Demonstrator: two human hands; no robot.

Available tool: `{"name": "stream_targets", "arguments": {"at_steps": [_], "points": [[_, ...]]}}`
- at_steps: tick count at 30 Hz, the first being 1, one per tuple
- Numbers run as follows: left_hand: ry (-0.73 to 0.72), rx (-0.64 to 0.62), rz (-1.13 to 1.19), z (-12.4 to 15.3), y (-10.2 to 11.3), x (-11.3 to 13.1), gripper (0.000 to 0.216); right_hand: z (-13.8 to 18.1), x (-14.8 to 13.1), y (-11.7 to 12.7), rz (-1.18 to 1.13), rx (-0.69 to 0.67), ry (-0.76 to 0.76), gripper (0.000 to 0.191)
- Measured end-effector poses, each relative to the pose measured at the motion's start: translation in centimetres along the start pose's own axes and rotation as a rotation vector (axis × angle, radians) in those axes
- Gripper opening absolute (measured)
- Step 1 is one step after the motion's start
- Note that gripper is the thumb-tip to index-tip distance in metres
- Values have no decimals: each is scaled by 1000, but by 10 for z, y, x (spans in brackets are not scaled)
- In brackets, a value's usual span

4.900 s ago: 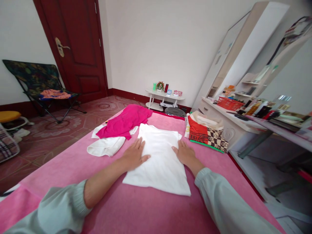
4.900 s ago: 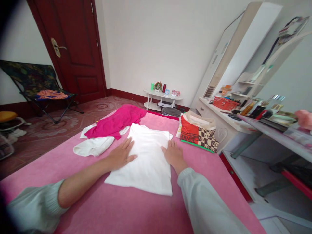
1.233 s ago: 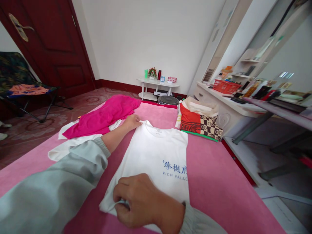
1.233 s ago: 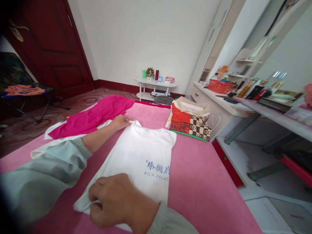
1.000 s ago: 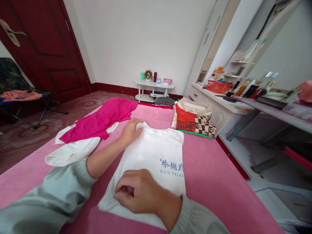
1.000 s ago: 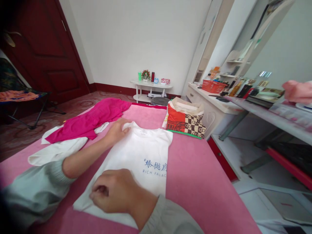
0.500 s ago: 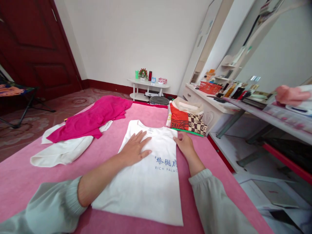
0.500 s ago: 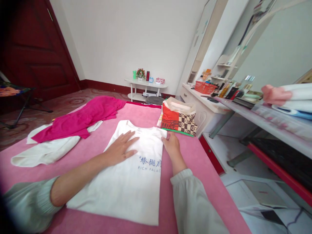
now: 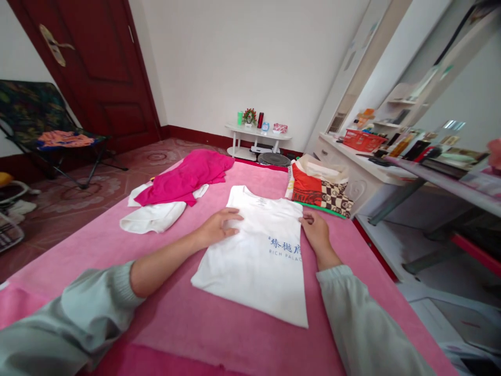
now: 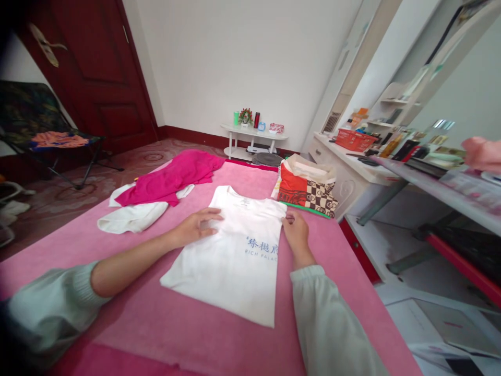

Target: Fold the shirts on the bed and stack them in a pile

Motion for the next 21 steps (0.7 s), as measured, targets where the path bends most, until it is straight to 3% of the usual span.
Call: {"name": "stream_targets", "arguments": {"at_steps": [3,6,9,11,13,16,21], "points": [[131,52,-91,33,27,-7,28,12,-12,-5,77,-121,55,27],[314,54,-79,63,44,-15,26,32,-20,6,176,-183,79,28],[490,-45,51,88,35,-16,40,59,-24,21,323,-207,41,32],[521,-122,113,97,21,-9,47,79,-28,21,350,-273,26,38],[473,-136,130,98,12,3,54,95,-34,16,324,-322,19,45],[336,-46,148,89,8,24,62,102,-42,9,183,-310,-6,56],[58,49,12,54,9,80,35,87,-48,-4,-134,-295,-148,57]]}}
Point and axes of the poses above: each hand's wrist, its own z-axis away from the middle knuckle, its own y-axis out of the back of the hand, x = y × z, the point moved 10 cm from there along -z, towards the middle knuckle, and after that the axes turned 7 degrees about -y, right-handed, at the moved point
